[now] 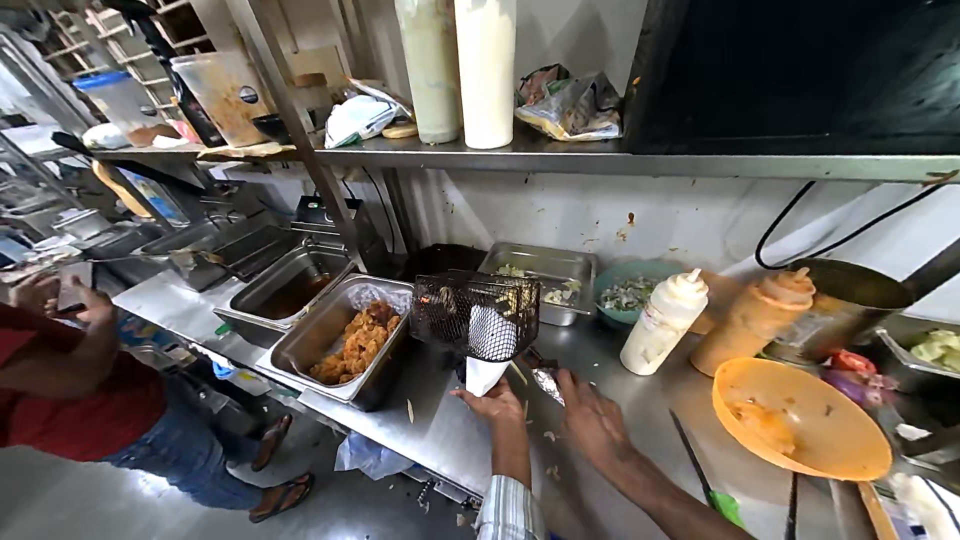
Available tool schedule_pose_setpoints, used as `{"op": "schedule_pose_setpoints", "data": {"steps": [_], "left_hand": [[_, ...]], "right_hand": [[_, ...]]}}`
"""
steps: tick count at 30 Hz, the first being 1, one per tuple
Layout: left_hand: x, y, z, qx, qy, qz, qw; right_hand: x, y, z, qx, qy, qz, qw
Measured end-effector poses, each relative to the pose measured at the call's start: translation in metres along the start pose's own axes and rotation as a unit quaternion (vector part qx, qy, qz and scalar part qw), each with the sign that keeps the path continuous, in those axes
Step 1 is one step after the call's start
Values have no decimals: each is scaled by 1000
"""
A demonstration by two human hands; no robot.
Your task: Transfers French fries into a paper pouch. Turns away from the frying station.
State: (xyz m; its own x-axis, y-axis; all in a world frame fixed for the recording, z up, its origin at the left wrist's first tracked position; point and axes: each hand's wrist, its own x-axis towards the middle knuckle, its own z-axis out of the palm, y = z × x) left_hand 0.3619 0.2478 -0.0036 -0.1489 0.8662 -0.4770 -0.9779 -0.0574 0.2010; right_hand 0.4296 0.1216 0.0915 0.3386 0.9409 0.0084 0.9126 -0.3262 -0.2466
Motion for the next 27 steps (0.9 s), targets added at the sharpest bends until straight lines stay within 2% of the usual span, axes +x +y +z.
{"op": "schedule_pose_setpoints", "data": {"steps": [14,19,22,27], "left_hand": [[3,-11,6,15,-2,-34,999],[12,-17,1,17,-41,-19,999],[3,-15,3,34,6,-47,998],[6,-9,0,50,-2,-64,997]], "right_hand": [[10,1,-17,-93,-42,-12,995],[14,-4,-30,-117,-57,-19,991],[12,-5,-33,-125,-57,-26,990],[12,-1,-42,-104,-73,-2,992]]}}
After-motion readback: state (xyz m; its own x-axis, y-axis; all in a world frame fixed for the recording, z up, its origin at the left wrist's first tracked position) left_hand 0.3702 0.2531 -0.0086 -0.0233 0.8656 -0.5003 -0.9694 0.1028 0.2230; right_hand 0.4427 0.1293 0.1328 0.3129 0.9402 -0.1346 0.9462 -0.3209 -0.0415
